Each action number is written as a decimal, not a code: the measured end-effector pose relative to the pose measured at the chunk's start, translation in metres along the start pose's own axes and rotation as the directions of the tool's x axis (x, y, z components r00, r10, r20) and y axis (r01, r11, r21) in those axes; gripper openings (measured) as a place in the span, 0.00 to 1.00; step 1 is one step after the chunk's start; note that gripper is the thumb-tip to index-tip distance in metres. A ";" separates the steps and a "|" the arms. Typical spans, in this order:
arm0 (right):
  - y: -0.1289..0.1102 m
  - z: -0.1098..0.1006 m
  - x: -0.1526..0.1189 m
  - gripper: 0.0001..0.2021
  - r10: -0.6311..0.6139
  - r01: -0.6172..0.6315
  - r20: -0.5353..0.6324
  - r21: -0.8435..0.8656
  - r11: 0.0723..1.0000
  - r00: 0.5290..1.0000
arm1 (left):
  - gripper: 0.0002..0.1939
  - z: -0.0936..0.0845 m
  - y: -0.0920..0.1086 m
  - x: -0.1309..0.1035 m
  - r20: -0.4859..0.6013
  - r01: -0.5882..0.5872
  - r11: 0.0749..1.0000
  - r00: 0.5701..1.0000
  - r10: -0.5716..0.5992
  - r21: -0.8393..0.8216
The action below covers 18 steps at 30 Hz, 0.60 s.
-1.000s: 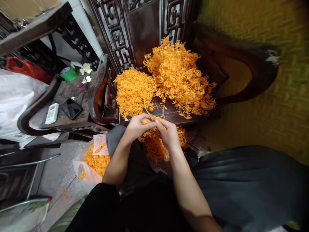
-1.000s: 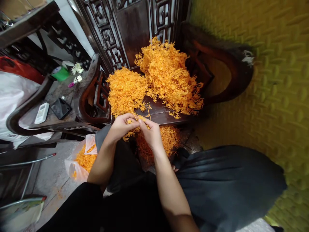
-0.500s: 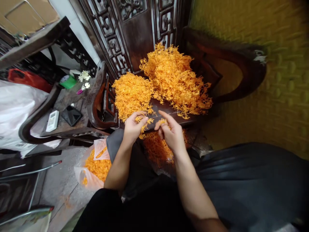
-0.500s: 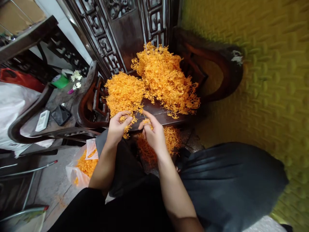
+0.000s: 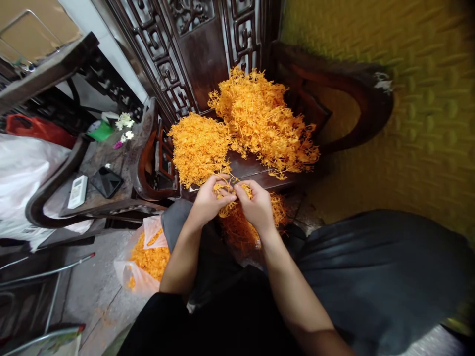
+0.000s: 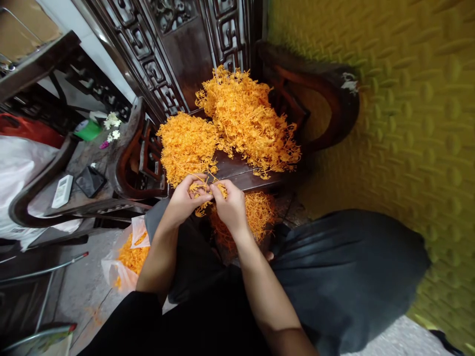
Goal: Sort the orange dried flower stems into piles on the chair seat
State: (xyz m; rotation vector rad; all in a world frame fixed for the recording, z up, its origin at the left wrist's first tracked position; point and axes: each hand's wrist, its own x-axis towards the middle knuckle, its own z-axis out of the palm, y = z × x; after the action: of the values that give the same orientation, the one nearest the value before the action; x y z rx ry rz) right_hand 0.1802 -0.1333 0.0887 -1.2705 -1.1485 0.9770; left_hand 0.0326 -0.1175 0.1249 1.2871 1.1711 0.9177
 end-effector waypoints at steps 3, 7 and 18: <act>0.001 0.005 -0.004 0.09 -0.050 0.049 -0.051 -0.028 0.998 0.997 | 0.27 0.005 0.005 0.000 0.001 0.058 0.998 0.998 -0.058 -0.021; 0.008 0.007 -0.002 0.09 -0.091 0.084 -0.181 -0.047 0.995 0.979 | 0.27 0.003 0.010 0.001 0.025 0.092 0.994 0.996 -0.091 -0.054; -0.012 -0.054 0.017 0.12 -0.066 0.105 -0.129 0.321 0.941 0.989 | 0.23 -0.023 -0.009 0.016 -0.310 -0.144 0.965 0.948 0.071 -0.218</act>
State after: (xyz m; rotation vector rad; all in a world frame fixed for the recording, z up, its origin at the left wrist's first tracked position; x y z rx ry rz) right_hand 0.2360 -0.1277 0.1049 -0.9881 -0.8991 0.9690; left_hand 0.0123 -0.0975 0.1158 1.0483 1.1866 1.3303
